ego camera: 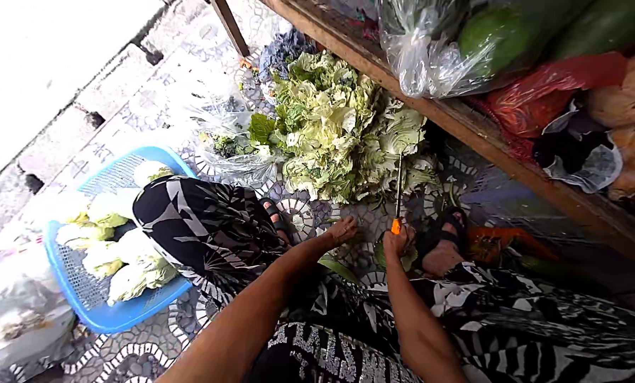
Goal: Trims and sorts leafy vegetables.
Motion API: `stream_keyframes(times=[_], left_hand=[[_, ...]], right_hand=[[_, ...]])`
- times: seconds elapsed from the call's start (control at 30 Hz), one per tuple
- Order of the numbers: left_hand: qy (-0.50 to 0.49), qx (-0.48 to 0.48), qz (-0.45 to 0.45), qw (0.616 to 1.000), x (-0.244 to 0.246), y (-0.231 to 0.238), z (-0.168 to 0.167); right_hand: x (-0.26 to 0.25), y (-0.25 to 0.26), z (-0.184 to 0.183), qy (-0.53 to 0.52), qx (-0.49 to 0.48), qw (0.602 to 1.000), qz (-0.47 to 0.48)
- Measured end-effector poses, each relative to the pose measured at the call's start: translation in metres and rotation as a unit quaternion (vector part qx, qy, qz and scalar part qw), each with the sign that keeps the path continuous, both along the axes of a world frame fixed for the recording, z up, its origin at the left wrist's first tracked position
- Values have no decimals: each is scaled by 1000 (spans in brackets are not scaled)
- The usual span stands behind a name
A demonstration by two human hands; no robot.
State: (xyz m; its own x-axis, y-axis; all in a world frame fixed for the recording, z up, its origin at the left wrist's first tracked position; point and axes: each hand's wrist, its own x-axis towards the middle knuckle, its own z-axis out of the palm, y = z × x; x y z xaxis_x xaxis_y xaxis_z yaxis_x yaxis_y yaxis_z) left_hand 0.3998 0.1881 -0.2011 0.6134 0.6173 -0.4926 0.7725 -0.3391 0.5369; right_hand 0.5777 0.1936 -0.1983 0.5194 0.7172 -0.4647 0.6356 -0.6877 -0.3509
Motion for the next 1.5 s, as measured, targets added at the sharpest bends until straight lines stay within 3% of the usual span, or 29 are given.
stream_keyframes(times=[0.13,0.23,0.37,0.43,0.47,0.53,0.6,0.63,0.67,0.77,0.93,1.07,1.37,1.4,1.5], left_hand=[[-27,-8,30,999,-27,54,65],[-68,96,70,991,-62,105,122],[-102,192,269,938,-140,179,207],[-97,210,443,866,-192,193,212],[-94,202,544,809,-215,192,200],[-88,142,721,673,-255,176,157],[-168,65,812,555,-286,152,108],[-215,34,817,534,-293,139,96],[-276,5,795,539,-298,130,94],[-377,-26,782,496,-313,178,111],[-385,44,713,584,-301,248,198],[-436,103,656,608,-273,250,220],[-463,228,666,539,-327,254,278],[-442,230,661,561,-340,253,282],[-336,178,588,714,-368,239,277]], right_hand=[[7,-15,-23,-10,-74,997,-6],[3,-17,-25,14,-81,997,1],[1,-16,-29,48,-67,996,26],[0,-18,-28,48,-66,996,29],[1,-20,-28,39,-63,997,27],[-1,-22,-28,9,-55,998,16],[-1,-26,-28,-18,-70,997,3],[-1,-29,-29,-20,-78,997,-7],[-1,-31,-30,-19,-82,996,-14],[-1,-32,-31,10,-94,995,-23],[-3,-26,-30,3,-127,992,-9],[3,-25,-37,0,-113,994,-6],[-8,-26,-33,26,-62,997,-37],[-8,-25,-31,29,-49,997,-45],[-11,-22,-25,33,-26,997,-70]])
